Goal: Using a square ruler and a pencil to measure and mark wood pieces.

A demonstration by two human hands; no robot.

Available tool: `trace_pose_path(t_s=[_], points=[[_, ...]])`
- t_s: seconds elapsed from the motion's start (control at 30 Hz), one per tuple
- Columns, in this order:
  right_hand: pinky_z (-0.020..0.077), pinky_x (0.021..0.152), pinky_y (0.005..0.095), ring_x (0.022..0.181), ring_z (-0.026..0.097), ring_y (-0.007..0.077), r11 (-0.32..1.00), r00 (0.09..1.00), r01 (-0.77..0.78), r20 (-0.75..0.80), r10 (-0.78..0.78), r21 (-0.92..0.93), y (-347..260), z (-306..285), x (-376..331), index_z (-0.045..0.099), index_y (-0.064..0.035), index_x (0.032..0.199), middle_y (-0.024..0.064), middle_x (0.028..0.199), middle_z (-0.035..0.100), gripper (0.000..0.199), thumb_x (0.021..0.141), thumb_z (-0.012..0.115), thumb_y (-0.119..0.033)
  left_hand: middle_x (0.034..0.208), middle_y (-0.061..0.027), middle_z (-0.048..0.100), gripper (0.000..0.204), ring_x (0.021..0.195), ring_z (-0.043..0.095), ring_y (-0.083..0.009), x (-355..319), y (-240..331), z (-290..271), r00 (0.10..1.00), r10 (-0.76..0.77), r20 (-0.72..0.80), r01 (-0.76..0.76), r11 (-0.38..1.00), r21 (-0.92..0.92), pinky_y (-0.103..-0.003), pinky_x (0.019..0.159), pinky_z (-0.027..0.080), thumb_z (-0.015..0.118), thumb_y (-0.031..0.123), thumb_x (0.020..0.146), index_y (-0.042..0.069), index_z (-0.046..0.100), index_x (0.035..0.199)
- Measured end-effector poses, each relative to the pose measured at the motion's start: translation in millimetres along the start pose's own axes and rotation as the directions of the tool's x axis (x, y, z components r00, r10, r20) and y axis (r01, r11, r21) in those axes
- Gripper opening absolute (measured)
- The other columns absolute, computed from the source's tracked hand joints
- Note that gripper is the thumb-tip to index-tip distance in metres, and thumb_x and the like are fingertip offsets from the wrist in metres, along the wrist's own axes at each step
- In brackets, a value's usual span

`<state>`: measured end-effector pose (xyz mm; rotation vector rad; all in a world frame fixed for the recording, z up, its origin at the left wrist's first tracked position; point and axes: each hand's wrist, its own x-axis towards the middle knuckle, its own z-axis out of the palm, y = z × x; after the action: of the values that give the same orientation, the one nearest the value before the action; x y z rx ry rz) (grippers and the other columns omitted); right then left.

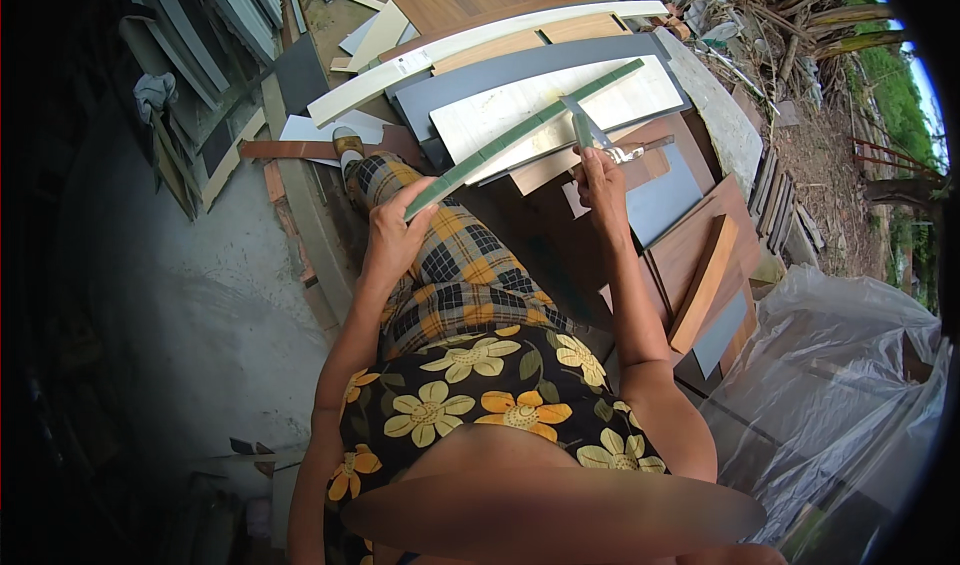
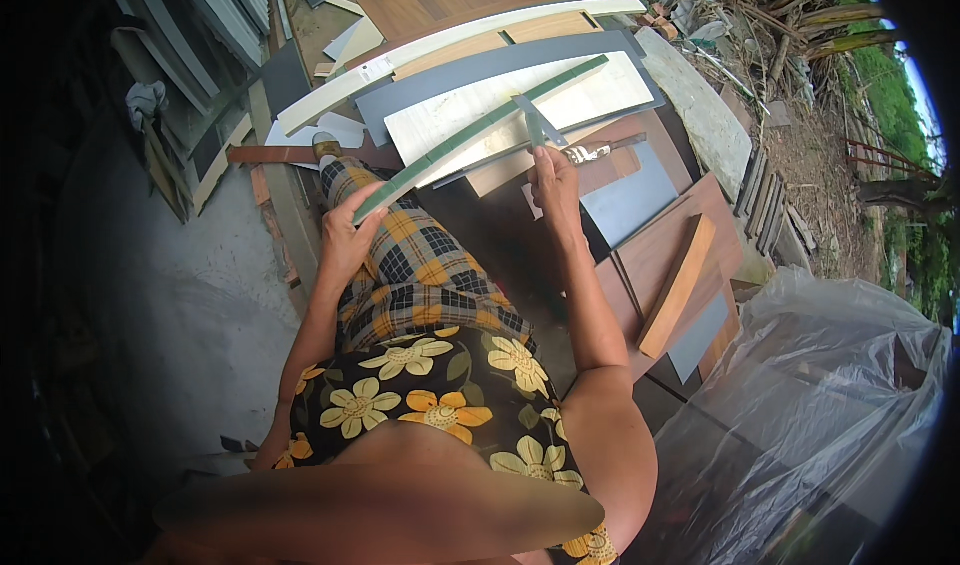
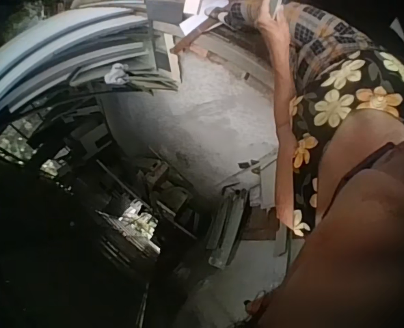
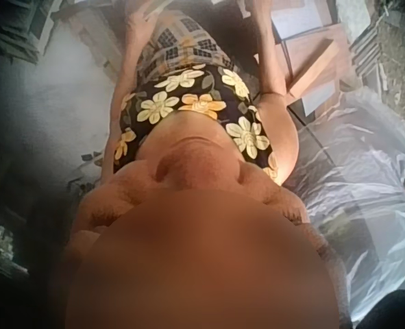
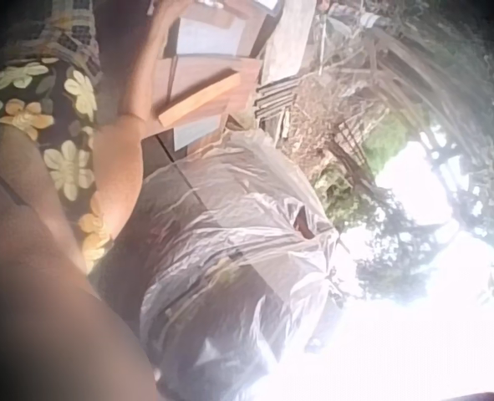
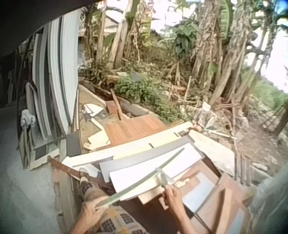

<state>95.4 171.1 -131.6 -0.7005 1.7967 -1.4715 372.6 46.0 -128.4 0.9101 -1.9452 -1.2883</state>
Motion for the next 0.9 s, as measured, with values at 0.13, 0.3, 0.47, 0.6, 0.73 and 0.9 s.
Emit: trace_pose_path(t_s=[0.13,0.3,0.47,0.6,0.73,0.9], points=[[0.031,0.05,0.0223,0.056,0.037,0.0043,0.995,0.985,0.045,0.171,-0.03,-0.086,-7,32,-35,0.062,0.0,0.102,-0.0057,0.064,0.044,0.032,0.099,0.052,-0.03,0.097,-0.0205,0.069,0.03,0.089,0.07,-0.025,2,3,12,0.997,0.072,-0.023,-0.071,0.997,0.04,-0.033,0.076,0.053,0.063,0.003,0.087,-0.003,0.061,0.116],[0.0257,0.045,0.0191,0.051,0.036,0.0027,0.997,0.997,0.077,-0.026,-0.077,-0.013,10,8,-9,0.06,-0.0055,0.106,-0.0049,0.065,0.046,0.034,0.1,0.049,-0.037,0.099,-0.021,0.068,0.032,0.09,0.07,-0.0276,3,2,16,0.994,0.11,-0.007,-0.11,0.992,0.063,-0.035,0.077,0.053,0.065,0.006,0.086,-0.003,0.061,0.117],[0.0362,0.054,0.0226,0.06,0.043,0.0057,0.999,0.981,0.017,0.196,-0.01,-0.03,-2,54,-59,0.061,0.0019,0.112,-0.0037,0.068,0.047,0.033,0.098,0.054,-0.027,0.095,-0.0184,0.069,0.031,0.087,0.07,-0.0263,1,-1,15,0.999,0.043,-0.025,-0.042,0.998,0.045,-0.034,0.076,0.053,0.068,0.009,0.085,-0.001,0.062,0.114],[0.0366,0.055,0.0234,0.061,0.043,0.006,0.999,0.981,-0.005,0.194,0.012,-0.038,-3,50,-59,0.061,0.0022,0.114,-0.0027,0.069,0.048,0.036,0.098,0.052,-0.029,0.093,-0.0174,0.07,0.029,0.086,0.07,-0.0255,0,3,14,1.0,0.008,-0.029,-0.006,0.999,0.044,-0.033,0.075,0.053,0.069,0.01,0.085,0.0,0.063,0.112],[0.0318,0.05,0.0214,0.056,0.039,0.0042,1.0,0.986,-0.021,0.168,0.019,0.01,9,53,-60,0.061,-0.0012,0.114,-0.0041,0.067,0.047,0.034,0.099,0.051,-0.03,0.089,-0.0123,0.07,0.028,0.08,0.067,-0.0177,2,4,15,0.999,0.011,-0.031,-0.01,0.999,0.042,-0.029,0.071,0.051,0.069,0.01,0.085,0.0,0.065,0.111],[0.0304,0.047,0.0198,0.053,0.039,0.0033,0.987,0.895,0.157,0.421,-0.148,0.013,5,75,-85,0.059,-0.0025,0.118,-0.0037,0.073,0.05,0.036,0.1,0.051,-0.033,0.089,-0.015,0.07,0.025,0.082,0.07,-0.0216,1,-5,16,0.998,0.016,-0.055,-0.016,1.0,0.012,-0.031,0.072,0.052,0.069,0.01,0.085,0.0,0.065,0.107]])
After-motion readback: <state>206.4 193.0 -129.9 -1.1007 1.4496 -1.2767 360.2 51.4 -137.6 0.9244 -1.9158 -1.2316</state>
